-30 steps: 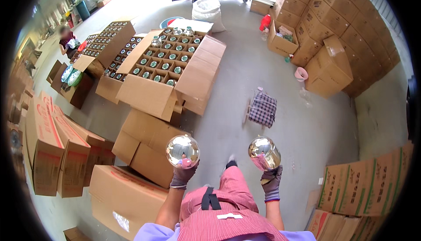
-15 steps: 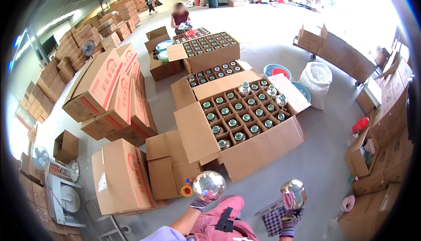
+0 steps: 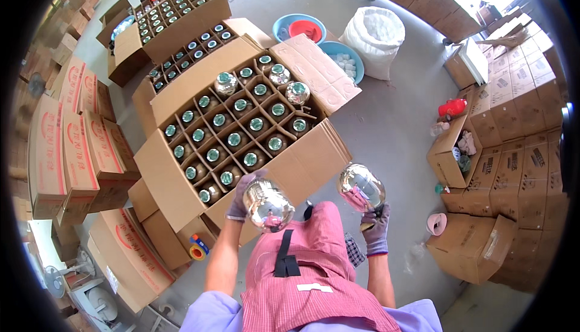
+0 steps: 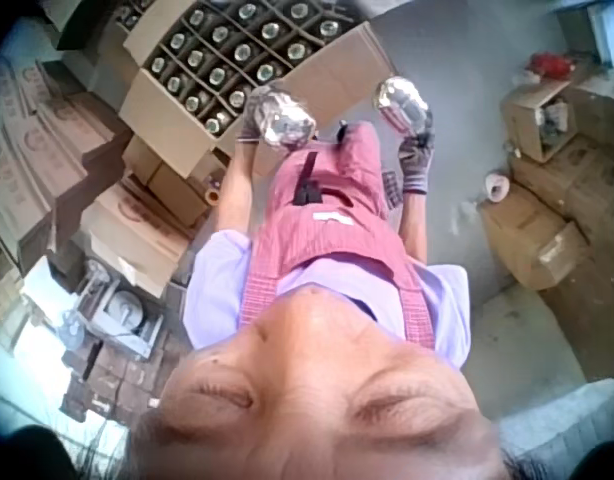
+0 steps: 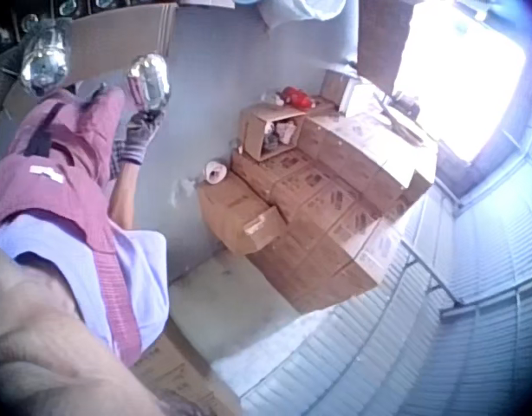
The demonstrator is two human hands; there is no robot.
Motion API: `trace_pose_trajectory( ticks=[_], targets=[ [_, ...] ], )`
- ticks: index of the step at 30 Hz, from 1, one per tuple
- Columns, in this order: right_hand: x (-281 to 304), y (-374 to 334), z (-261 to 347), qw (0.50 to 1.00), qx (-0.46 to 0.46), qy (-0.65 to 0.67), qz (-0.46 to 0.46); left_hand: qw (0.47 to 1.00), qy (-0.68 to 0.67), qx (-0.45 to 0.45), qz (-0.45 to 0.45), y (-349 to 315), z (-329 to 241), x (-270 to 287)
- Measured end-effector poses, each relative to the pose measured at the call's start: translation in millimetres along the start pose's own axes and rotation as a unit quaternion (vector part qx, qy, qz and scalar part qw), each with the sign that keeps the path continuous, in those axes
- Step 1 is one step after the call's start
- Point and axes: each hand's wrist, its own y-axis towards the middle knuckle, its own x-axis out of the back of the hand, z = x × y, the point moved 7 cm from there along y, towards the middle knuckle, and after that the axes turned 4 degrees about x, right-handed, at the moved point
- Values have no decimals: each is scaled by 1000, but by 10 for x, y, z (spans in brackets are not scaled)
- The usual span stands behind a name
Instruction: The person places silver-wrapped jars into a cardboard box with dividers, then adds white plastic rings to the top of each jar. The person works in a warehouse setting with multiple boxes and supplies visible.
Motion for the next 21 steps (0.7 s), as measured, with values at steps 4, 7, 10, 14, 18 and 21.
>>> trace_pose_trajectory(
  ticks=[4, 7, 10, 14, 18, 21],
  targets=[
    [-161, 421, 235, 994, 38, -88, -43, 937, 344, 56, 6, 813, -211, -250],
    [-599, 1058, 436, 989, 4, -141, -41, 894, 423, 141, -40, 1672, -136, -263],
    [-748, 1354, 567, 980, -20, -194, -34, 853, 438, 283, -9, 2127, 19, -414],
    [-1242, 1662, 675, 962, -35, -269, -16, 762, 540, 358, -2, 2703, 138, -384],
    [-1485, 2052, 646, 938, -55, -341, 22, 659, 618, 429, -12, 2944, 386, -14],
    [-1668, 2208, 566, 911, -44, -407, 49, 588, 678, 439, -44, 2934, 468, 92]
  ],
)
